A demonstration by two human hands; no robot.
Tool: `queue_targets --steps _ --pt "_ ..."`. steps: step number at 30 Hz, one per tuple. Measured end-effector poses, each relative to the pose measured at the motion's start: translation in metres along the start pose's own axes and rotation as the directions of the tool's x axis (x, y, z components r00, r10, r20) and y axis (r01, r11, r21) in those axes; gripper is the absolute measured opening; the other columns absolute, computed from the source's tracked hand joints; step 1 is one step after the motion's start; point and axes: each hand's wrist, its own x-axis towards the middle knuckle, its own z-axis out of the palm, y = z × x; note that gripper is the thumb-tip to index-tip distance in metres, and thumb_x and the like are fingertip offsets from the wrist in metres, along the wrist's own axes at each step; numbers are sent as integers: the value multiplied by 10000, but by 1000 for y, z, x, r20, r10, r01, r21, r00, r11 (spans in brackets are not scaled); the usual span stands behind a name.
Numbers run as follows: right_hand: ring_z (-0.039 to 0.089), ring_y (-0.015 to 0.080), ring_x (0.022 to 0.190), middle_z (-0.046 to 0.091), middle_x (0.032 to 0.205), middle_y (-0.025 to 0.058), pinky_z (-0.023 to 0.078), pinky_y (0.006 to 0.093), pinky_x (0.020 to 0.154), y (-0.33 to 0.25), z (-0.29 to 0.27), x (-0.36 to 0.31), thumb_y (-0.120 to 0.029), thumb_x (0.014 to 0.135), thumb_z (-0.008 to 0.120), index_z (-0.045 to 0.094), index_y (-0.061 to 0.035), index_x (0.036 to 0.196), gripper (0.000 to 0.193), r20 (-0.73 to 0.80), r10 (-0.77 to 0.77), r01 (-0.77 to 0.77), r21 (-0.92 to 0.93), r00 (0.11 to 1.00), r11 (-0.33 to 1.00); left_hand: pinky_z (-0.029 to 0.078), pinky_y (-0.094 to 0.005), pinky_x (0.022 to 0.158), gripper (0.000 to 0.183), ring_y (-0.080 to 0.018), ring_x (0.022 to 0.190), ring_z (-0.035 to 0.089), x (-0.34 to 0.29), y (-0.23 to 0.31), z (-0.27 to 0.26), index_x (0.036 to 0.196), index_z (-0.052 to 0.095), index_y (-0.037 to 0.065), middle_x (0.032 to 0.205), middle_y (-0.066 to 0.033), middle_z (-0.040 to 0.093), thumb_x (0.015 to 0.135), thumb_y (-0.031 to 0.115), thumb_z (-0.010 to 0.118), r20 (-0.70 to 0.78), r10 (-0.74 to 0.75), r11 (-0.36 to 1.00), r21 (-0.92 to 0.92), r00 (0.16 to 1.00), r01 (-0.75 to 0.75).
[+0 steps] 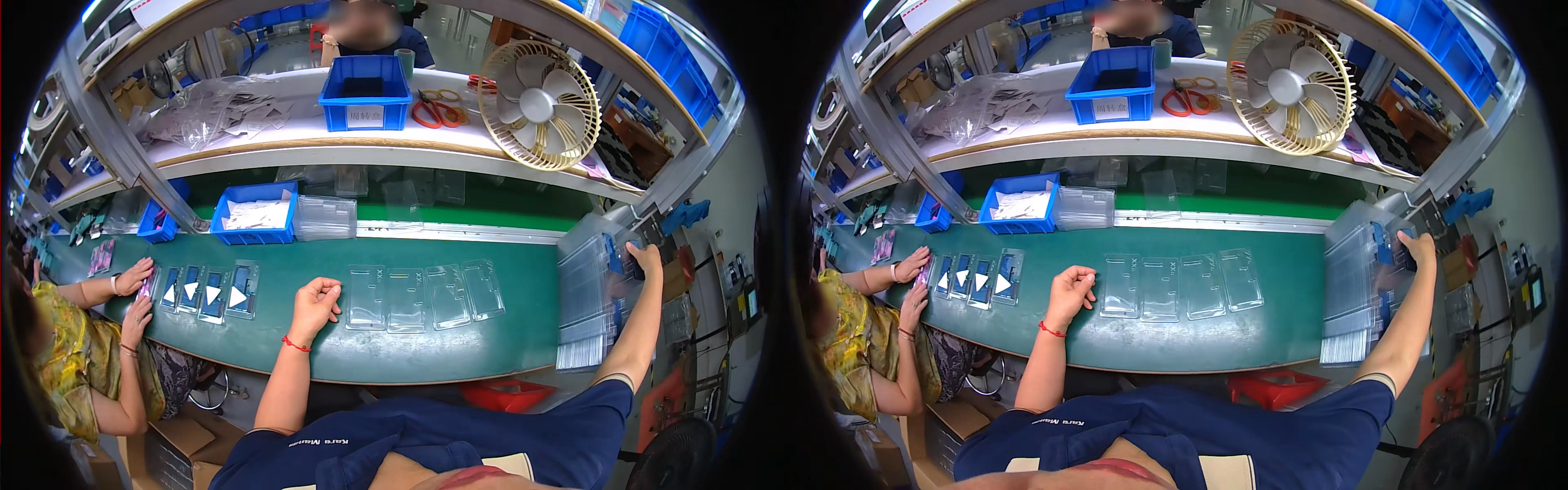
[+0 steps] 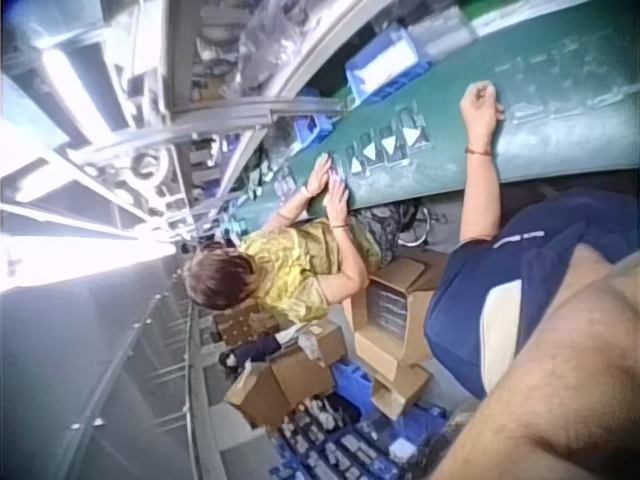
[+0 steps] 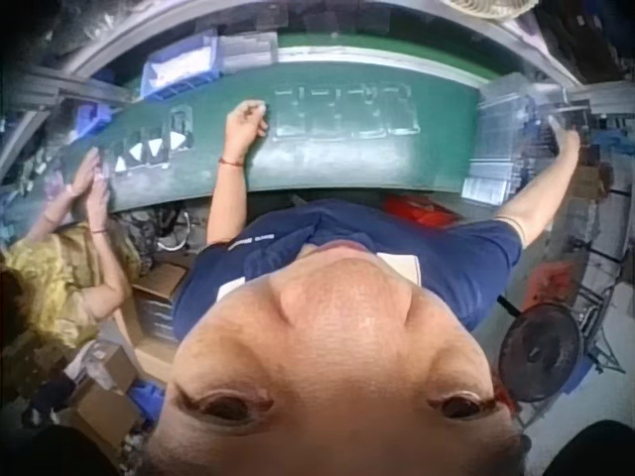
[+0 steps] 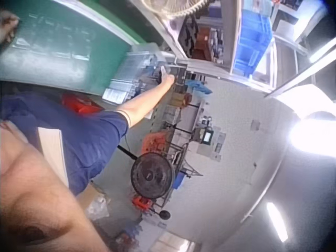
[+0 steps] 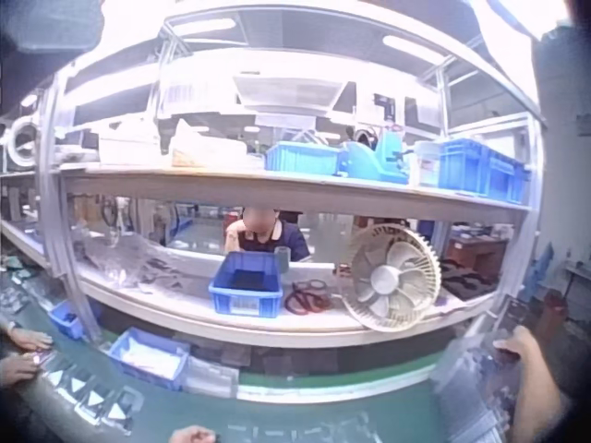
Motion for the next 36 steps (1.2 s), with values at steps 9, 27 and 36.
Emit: queue_targets --steps 9,27,36 --pt "674 298 773 669 810 206 508 392 693 -71 -29 -42 -384 610 845 625 42 794 513 -78 -105 103 -27 991 994 463 -210 431 158 -87 551 572 1 2 3 997 616 -33 744 -46 606 897 89 609 -19 18 999 41 1000 -17" --pt "648 356 877 667 923 201 484 434 781 -127 -34 -87 -319 671 820 600 -33 1012 497 -33 -155 148 -158 987 976 455 -206 430 137 -75 544 566 -1 -3 0 963 628 -30 755 -33 601 901 88 599 -8 17 1000 -20 1000 -17" --pt "481 87 651 561 755 33 441 242 613 -259 -44 -277 -162 794 722 555 -55 1139 397 -19 -723 511 720 690 469 538 -301 780 389 -184 944 622 -39 19 67 1253 502 -10 1065 -113 605 894 84 620 382 268 898 -431 885 -85"
